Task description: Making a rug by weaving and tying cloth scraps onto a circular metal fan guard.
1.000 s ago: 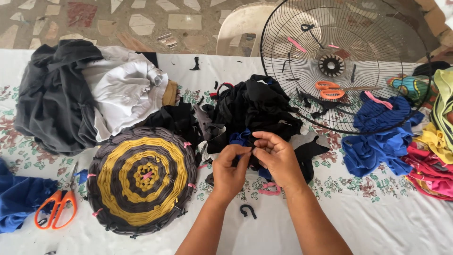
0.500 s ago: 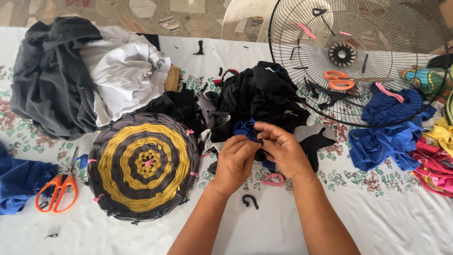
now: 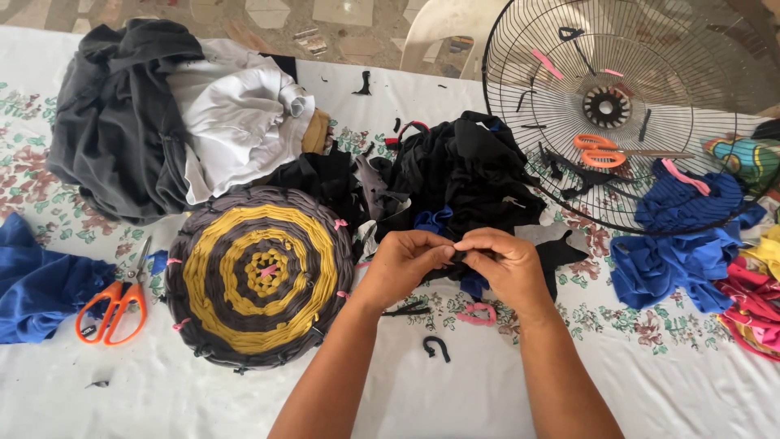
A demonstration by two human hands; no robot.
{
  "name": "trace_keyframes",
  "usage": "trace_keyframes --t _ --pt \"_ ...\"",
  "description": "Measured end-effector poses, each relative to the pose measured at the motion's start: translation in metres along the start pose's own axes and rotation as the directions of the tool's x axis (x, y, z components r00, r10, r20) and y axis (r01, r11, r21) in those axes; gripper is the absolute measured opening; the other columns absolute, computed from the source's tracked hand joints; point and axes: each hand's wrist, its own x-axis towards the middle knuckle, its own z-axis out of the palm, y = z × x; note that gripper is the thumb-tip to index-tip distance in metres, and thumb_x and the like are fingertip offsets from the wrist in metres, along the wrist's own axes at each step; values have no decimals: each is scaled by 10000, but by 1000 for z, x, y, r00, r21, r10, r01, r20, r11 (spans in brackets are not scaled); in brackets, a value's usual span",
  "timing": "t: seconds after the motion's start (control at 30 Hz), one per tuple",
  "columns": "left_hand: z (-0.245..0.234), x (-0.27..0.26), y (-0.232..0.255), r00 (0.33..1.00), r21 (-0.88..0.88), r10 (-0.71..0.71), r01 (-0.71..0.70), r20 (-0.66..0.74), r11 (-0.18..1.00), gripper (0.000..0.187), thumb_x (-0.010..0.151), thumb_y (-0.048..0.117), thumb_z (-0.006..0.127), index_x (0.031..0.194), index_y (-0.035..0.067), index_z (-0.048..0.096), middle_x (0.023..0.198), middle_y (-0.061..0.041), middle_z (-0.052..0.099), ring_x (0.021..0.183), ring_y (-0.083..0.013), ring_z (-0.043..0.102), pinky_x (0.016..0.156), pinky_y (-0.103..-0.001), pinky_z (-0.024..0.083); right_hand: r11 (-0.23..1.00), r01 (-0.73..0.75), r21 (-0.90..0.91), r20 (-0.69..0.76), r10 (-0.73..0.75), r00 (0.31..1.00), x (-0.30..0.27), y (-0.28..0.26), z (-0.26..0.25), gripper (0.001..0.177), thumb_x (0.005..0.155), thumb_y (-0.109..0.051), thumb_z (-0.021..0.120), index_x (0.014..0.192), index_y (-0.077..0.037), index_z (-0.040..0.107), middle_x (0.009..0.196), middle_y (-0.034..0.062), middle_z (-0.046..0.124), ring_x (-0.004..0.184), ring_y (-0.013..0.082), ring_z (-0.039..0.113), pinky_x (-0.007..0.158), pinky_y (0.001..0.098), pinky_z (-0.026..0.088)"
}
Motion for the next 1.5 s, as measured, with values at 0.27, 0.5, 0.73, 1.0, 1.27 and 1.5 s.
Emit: trace_keyframes --t 0.27,0.5,0.73,1.0,1.27,1.5 --pt "-2 1 15 999 250 -20 9 43 968 135 913 99 736 992 -3 774 831 -28 762 750 -55 668 674 -228 558 991 15 -131 37 -10 999 1 2 -10 211 794 123 738 922 -43 760 881 4 713 809 91 661 720 221 523" --pt "2 3 6 988 233 -33 -3 154 972 134 975 140 663 995 16 709 831 0 679 745 -56 596 673 -245 527 994 -106 35 123 101 987 3 17 -21 216 753 121 768 882 -52 762 1047 24 683 874 98 639 734 240 539" --pt "9 13 -20 988 -222 -133 147 76 964 169 1019 181 600 969 24 638 845 -23 631 740 -135 615 688 -272 525 997 -62 55 229 47 972 7 20 -27 171 797 94 767 894 -47 759 1137 29 659 955 100 637 832 241 531" --pt "-19 28 -34 990 -513 -113 55 -82 857 173 1051 189 590 1011 25 626 884 -61 635 819 -154 640 714 -321 561 987 -162 22 215 154 964 8 26 -27 123 890 60 702 970 -26 667 1127 35 679 995 89 623 871 246 524" --pt "5 21 4 980 -573 -195 138 -39 808 206 981 192 631 1090 18 651 973 -89 726 823 -186 688 727 -334 587 976 27 -216 140 4 990 16 2 -14 159 839 77 690 965 -19 672 1080 42 704 999 122 678 870 258 541" --pt "7 21 -34 965 -523 -187 63 -186 850 173 957 109 709 996 -60 722 887 -102 734 750 -193 704 717 -315 596 939 82 -335 79 -59 995 12 -3 -11 150 827 32 717 958 -28 677 1078 27 716 970 112 695 842 260 554"
